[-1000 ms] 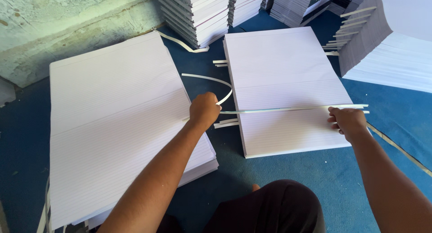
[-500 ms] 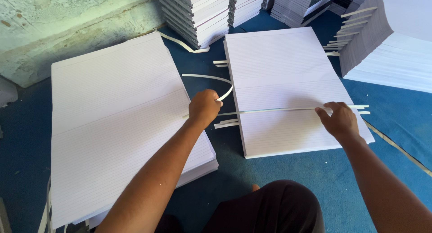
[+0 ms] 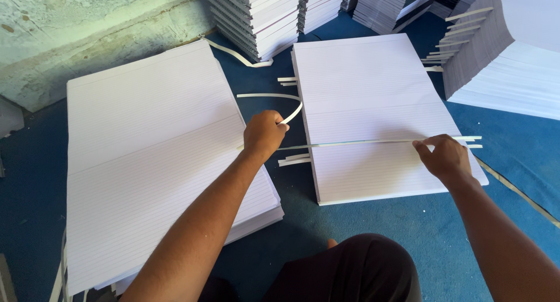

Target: The person aligns and stacks lined paper sheets, then secures them with rubber bands. They fold the stack in half and flip through the pages to check alignment.

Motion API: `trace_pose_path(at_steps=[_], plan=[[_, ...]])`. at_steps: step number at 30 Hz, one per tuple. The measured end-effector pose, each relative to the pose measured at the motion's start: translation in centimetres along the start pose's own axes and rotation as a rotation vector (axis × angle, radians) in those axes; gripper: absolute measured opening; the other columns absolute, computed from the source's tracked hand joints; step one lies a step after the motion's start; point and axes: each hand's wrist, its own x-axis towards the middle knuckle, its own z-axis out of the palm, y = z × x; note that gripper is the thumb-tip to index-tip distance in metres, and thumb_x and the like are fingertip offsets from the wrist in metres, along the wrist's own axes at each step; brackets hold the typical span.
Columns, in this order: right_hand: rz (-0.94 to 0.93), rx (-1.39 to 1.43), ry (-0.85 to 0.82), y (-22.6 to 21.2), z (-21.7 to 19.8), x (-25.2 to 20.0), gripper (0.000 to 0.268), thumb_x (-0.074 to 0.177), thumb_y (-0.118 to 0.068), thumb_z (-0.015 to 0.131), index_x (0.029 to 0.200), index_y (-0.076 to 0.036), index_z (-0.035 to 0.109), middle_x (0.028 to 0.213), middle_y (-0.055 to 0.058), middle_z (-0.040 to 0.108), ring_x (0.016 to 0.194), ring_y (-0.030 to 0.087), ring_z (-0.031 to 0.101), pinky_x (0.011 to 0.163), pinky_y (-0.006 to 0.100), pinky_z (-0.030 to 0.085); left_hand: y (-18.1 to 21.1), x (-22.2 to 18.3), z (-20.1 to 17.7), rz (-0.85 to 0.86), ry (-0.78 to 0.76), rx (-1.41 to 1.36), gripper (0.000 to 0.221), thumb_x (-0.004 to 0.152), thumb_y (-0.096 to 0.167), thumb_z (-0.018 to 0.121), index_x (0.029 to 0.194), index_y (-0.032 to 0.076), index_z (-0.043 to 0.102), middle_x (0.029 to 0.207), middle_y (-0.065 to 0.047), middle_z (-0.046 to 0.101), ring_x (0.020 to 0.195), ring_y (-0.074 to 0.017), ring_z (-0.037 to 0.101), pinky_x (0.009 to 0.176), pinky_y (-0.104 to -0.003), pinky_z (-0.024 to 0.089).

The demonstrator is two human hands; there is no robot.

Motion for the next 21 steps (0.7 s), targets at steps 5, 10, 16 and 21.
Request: trace_pose_path(at_steps=[5,10,16,21], plan=[[-0.022,-0.002,0.038,-0.1,-0.3,0.2,0.047,0.1,-0.048,0.062,0.115,-0.006,0.077,0.131,0.018,0.068,0.122,0.034,0.064,0.102,0.046,0.051,0.3,0.0,-0.1,0.025,0.022,-0.009,0.018,0.091,0.026,0.073,0.086,0.009,0.076,0.074,-0.007,0.075,0.069,-0.0226,0.071,0.069,-0.039,0.053],[0.02,0.137,-0.005,-2.6,-1.5,0.3,0.047,0.104,-0.047,0.059,0.122,-0.006,0.075,0.123,0.02,0.074,0.112,0.033,0.07,0.098,0.045,0.055,0.9,0.2,-0.5,0.111,0.105,-0.077,0.016,0.091,0.024,0.072,0.09,0.008,0.074,0.072,-0.008,0.073,0.065,-0.0248,0.07,0.065,-0.04,0.051],[0.052,0.679,-0.266,-10.1,-3.6,1.3,0.057,0.101,-0.05,0.053,0.122,0.0,0.067,0.116,0.019,0.073,0.102,0.03,0.072,0.091,0.047,0.056,2.3,0.4,-0.4,0.256,0.209,-0.159,0.014,0.093,0.021,0.07,0.094,0.008,0.073,0.078,-0.009,0.074,0.069,-0.0268,0.07,0.066,-0.04,0.053],[-0.031,1.046,-0.515,-18.1,-5.6,0.1,0.065,0.103,-0.053,0.035,0.127,0.003,0.06,0.112,0.02,0.071,0.106,0.028,0.069,0.096,0.044,0.053,3.1,0.5,-0.7,0.463,0.262,-0.121,0.014,0.093,0.02,0.07,0.099,0.008,0.072,0.089,-0.009,0.074,0.078,-0.0274,0.071,0.07,-0.04,0.054]])
